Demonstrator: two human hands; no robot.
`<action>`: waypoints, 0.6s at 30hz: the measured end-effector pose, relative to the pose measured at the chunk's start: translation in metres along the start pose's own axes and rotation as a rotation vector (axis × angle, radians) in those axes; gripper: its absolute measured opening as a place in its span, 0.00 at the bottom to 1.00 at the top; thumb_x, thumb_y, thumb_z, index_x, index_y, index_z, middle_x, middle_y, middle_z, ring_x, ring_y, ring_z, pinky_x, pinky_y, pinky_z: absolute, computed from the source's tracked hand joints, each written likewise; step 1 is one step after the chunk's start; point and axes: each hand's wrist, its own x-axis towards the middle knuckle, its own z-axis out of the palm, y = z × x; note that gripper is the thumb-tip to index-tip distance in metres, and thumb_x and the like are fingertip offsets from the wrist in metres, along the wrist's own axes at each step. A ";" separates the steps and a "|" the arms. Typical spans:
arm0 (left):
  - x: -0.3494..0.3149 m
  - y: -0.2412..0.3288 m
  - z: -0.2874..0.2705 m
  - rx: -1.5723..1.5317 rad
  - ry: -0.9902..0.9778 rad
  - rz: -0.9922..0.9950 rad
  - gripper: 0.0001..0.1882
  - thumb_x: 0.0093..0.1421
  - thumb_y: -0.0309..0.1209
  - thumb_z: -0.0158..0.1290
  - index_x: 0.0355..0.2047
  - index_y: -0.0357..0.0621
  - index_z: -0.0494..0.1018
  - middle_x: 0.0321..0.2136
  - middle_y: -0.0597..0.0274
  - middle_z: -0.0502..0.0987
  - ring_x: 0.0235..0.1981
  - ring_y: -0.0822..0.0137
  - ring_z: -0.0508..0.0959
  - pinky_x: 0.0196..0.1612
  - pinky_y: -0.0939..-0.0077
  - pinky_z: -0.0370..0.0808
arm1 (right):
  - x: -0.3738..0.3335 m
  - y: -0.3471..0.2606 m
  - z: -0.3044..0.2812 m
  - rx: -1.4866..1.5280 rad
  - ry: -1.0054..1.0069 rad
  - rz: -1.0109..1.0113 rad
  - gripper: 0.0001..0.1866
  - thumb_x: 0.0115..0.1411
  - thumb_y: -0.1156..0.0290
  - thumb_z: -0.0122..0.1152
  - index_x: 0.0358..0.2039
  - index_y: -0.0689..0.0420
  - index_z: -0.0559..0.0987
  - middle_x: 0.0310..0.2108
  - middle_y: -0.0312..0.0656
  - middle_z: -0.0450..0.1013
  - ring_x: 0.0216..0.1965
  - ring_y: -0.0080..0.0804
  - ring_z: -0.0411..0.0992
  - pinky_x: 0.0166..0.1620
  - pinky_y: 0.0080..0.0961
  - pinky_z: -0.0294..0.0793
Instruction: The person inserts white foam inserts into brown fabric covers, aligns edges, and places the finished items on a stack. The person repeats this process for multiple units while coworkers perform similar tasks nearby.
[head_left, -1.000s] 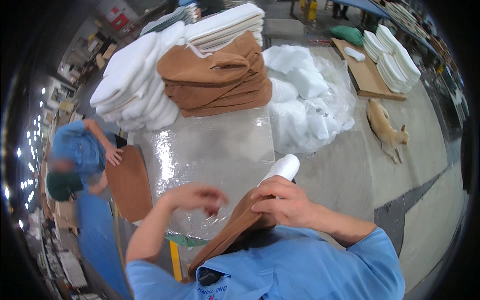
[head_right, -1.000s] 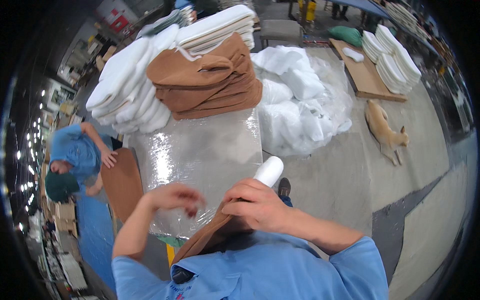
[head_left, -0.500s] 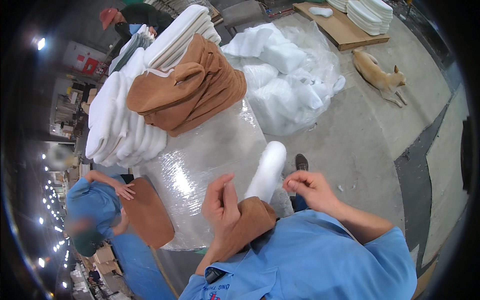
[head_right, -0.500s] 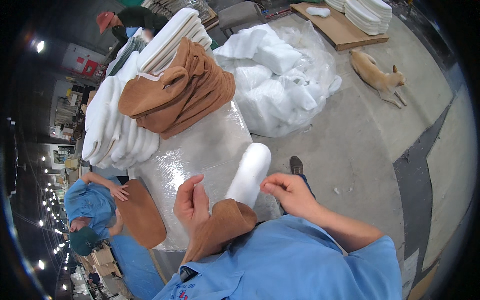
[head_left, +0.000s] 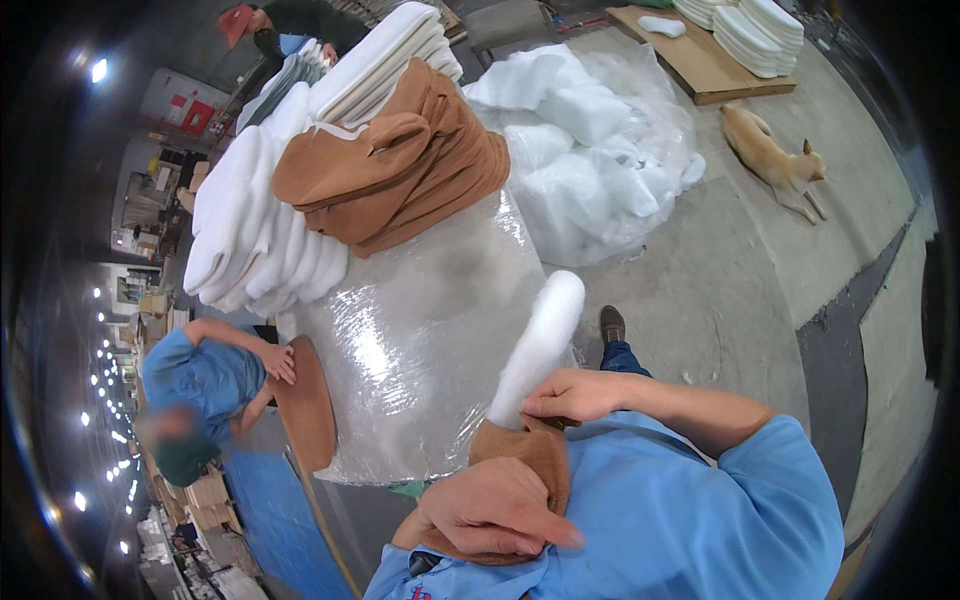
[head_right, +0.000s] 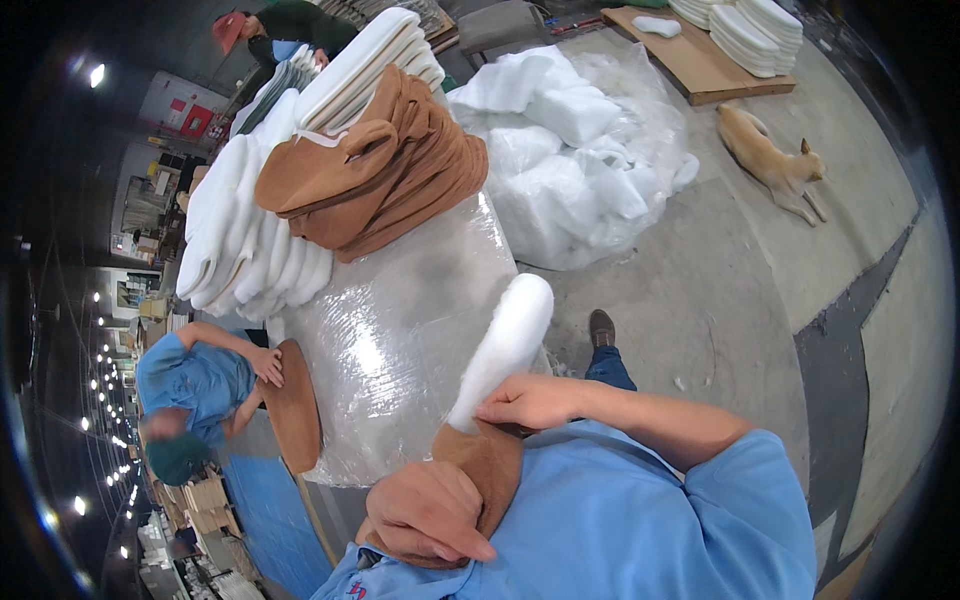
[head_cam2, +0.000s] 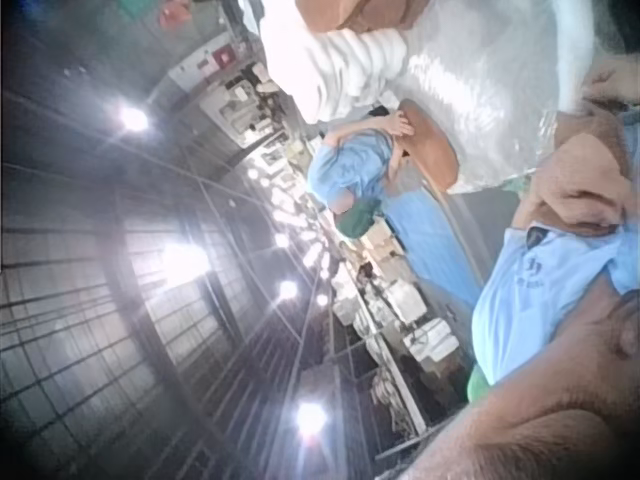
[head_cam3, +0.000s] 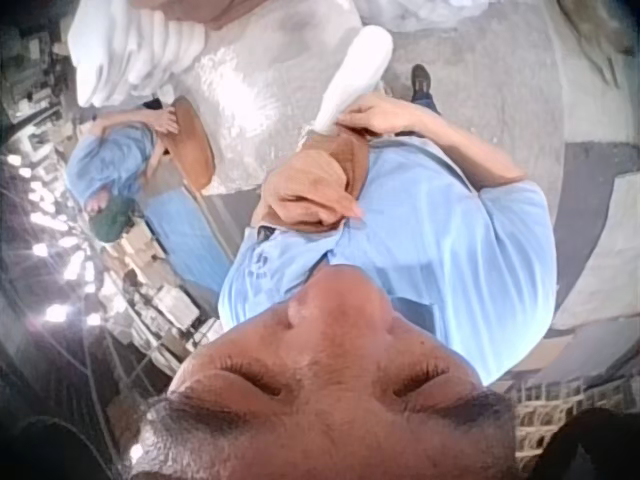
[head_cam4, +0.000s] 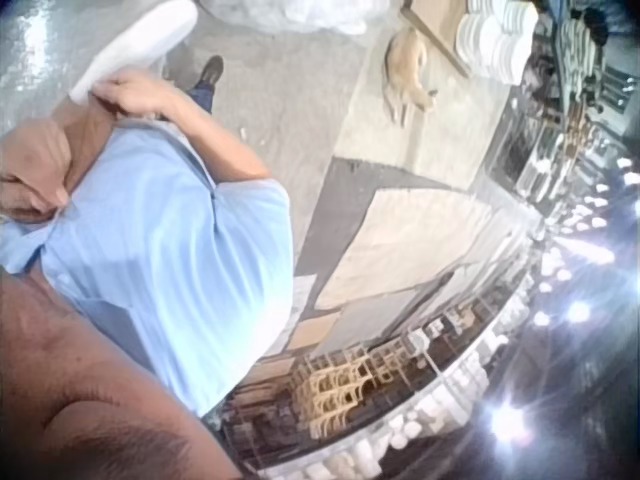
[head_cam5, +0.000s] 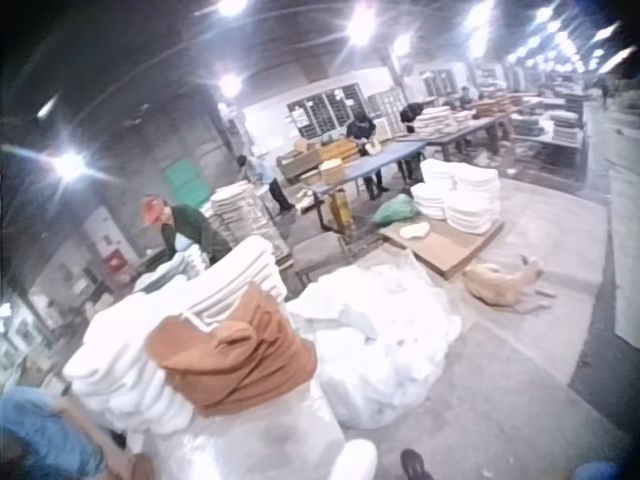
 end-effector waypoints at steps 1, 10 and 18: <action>0.002 0.002 0.001 0.017 -0.054 -0.022 0.21 0.70 0.25 0.57 0.60 0.26 0.76 0.26 0.56 0.81 0.21 0.62 0.76 0.25 0.68 0.69 | 0.003 -0.001 -0.001 -0.025 -0.070 0.063 0.24 0.80 0.53 0.49 0.43 0.59 0.85 0.24 0.31 0.70 0.23 0.20 0.63 0.28 0.24 0.66; 0.001 0.013 0.002 0.390 0.182 -0.334 0.15 0.71 0.26 0.54 0.54 0.31 0.79 0.28 0.59 0.81 0.24 0.68 0.75 0.30 0.73 0.72 | 0.017 -0.003 0.005 0.455 -0.285 0.095 0.15 0.74 0.58 0.64 0.33 0.55 0.82 0.22 0.23 0.67 0.19 0.12 0.56 0.23 0.18 0.54; -0.057 -0.026 -0.075 0.523 0.582 -0.965 0.11 0.73 0.29 0.53 0.50 0.38 0.80 0.36 0.63 0.82 0.33 0.74 0.78 0.35 0.78 0.74 | -0.004 -0.030 0.008 0.238 0.059 -0.108 0.14 0.75 0.60 0.62 0.36 0.56 0.82 0.27 0.23 0.71 0.27 0.12 0.64 0.28 0.19 0.62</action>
